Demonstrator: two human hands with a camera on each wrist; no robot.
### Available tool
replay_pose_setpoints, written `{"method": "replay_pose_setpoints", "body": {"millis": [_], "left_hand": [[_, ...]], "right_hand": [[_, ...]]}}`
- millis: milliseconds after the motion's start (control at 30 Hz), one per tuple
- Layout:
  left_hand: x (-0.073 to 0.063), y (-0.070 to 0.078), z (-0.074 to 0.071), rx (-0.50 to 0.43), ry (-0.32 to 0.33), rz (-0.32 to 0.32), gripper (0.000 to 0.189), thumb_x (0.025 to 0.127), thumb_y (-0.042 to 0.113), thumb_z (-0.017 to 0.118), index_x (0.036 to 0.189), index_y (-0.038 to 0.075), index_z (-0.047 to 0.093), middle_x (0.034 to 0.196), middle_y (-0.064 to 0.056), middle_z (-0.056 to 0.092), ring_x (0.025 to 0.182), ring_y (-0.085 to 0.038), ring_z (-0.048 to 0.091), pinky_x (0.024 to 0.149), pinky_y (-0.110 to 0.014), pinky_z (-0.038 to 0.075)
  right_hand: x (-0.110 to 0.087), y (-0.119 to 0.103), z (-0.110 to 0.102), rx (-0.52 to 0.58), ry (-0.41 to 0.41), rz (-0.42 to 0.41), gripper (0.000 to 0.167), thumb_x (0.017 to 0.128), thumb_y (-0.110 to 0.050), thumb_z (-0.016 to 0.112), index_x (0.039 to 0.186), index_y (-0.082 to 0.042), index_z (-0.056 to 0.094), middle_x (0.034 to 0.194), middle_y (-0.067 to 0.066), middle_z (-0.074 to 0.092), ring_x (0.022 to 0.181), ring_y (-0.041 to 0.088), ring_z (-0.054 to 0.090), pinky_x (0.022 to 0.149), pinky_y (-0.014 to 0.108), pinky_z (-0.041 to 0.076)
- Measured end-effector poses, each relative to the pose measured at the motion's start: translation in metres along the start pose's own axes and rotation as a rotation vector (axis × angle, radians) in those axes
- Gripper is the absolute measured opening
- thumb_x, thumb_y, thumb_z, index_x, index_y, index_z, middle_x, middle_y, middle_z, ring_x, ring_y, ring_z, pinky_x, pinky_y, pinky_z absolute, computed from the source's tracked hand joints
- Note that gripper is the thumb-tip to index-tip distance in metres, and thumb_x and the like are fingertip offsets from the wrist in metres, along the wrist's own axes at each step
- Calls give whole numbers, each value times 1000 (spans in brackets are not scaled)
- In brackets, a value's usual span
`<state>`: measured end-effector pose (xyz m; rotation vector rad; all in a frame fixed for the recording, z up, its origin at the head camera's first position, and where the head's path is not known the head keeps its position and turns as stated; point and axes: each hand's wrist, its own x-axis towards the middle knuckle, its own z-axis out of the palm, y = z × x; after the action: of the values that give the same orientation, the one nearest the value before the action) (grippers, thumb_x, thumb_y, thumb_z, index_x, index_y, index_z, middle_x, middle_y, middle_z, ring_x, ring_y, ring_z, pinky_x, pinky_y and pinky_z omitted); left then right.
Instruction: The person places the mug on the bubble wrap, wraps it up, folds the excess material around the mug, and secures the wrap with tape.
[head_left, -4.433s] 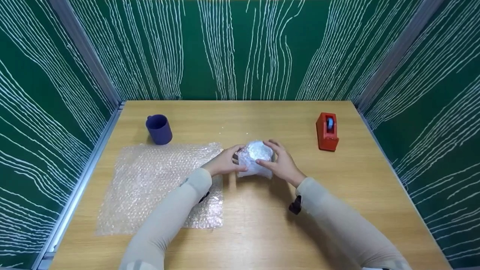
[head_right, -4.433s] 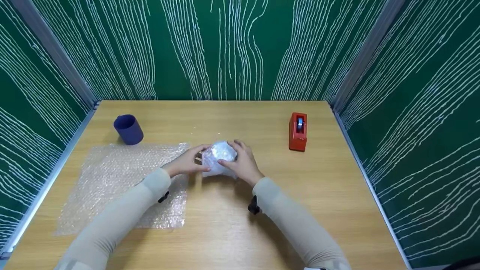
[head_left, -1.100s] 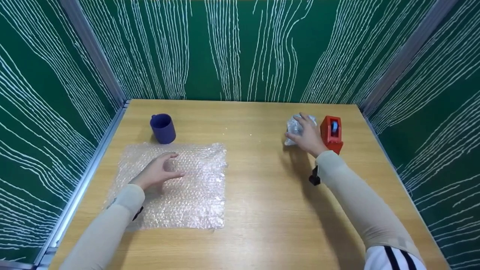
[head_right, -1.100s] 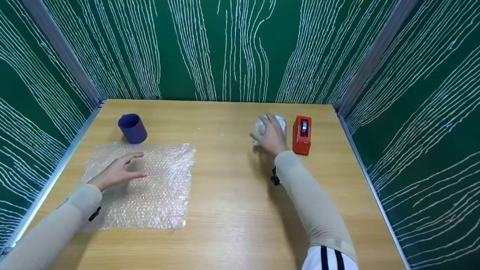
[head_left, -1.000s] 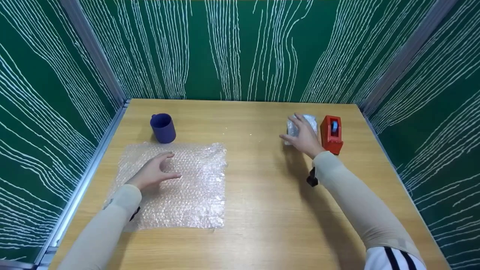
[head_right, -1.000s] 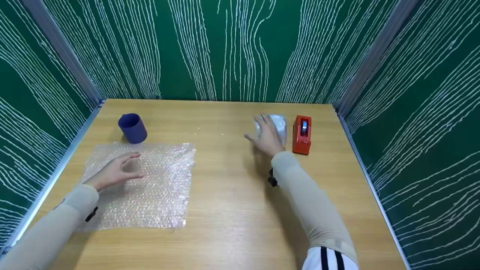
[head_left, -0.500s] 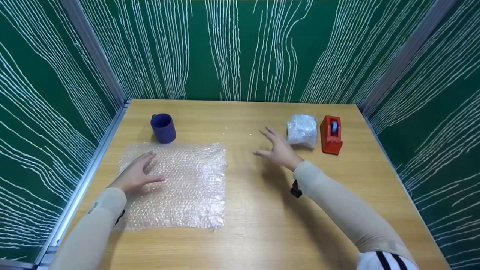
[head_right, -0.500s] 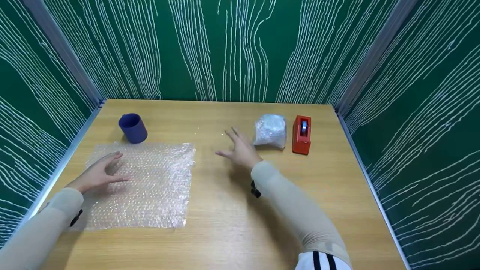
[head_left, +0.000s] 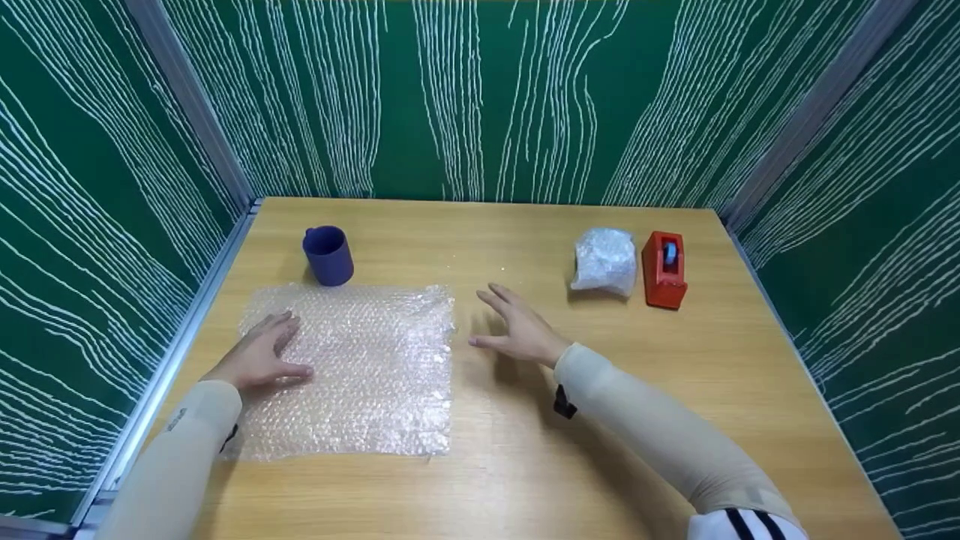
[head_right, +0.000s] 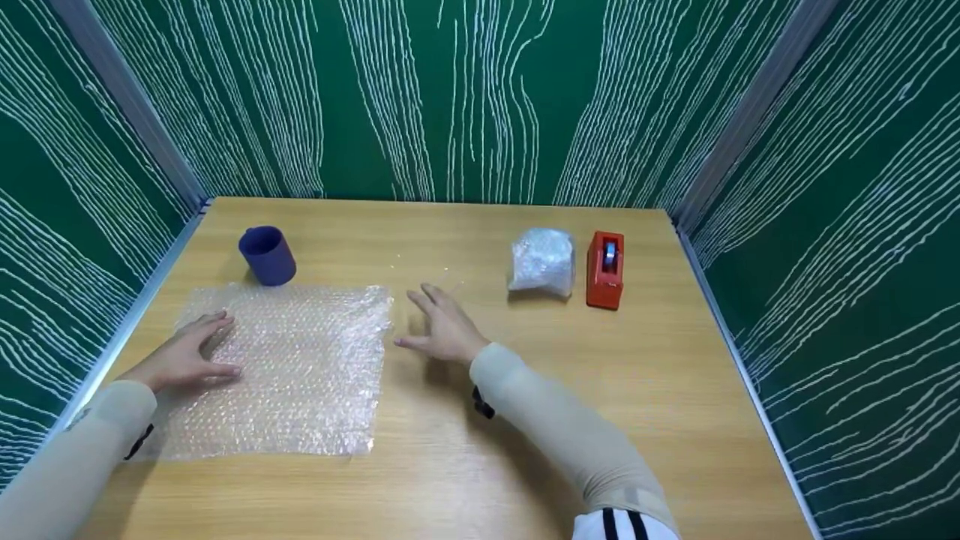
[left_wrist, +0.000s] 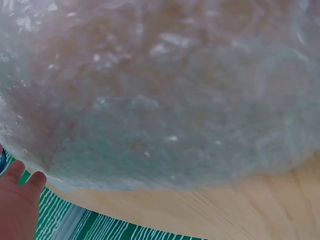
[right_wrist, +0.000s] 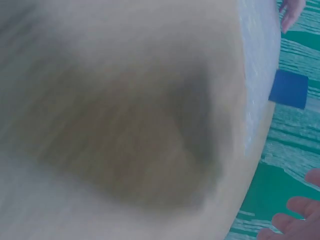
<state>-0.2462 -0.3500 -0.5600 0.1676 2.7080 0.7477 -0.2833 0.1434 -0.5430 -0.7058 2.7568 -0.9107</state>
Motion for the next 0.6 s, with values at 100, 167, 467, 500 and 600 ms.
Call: {"method": "replay_pose_setpoints", "body": {"millis": [100, 167, 467, 500, 600], "left_hand": [[0, -1, 2, 25, -11, 13, 119, 83, 62, 88, 170, 5, 31, 181, -22, 14, 167, -51, 3, 132, -73, 4], [0, 0, 3, 41, -16, 11, 120, 82, 63, 88, 170, 5, 32, 181, -22, 14, 167, -52, 4, 132, -74, 5], [4, 6, 9, 112, -36, -8, 121, 80, 70, 85, 170, 6, 34, 180, -23, 18, 166, -53, 8, 131, -74, 10], [5, 8, 10, 114, -39, -13, 122, 80, 71, 85, 170, 7, 34, 180, -23, 18, 166, -53, 8, 131, -75, 10], [7, 13, 13, 131, -43, -12, 122, 80, 73, 84, 170, 9, 34, 180, -22, 19, 166, -53, 9, 131, -75, 10]], "right_hand": [[-1, -3, 11, -10, -16, -34, 101, 93, -59, 81, 171, -12, 35, 179, 22, 23, 164, 47, 27, 133, 66, 25], [-2, -4, 16, -10, -30, -50, 102, 92, -58, 81, 170, -11, 35, 179, 23, 23, 164, 48, 27, 133, 66, 24], [-2, -3, 31, -43, -60, -95, 103, 91, -58, 83, 169, -9, 38, 177, 24, 28, 164, 47, 27, 135, 62, 25], [-2, -2, 32, -45, -63, -97, 103, 90, -59, 83, 169, -9, 38, 177, 24, 28, 164, 47, 27, 135, 61, 25], [-3, -2, 34, -45, -73, -98, 104, 90, -59, 84, 169, -8, 38, 177, 24, 27, 164, 47, 26, 135, 61, 24]]}}
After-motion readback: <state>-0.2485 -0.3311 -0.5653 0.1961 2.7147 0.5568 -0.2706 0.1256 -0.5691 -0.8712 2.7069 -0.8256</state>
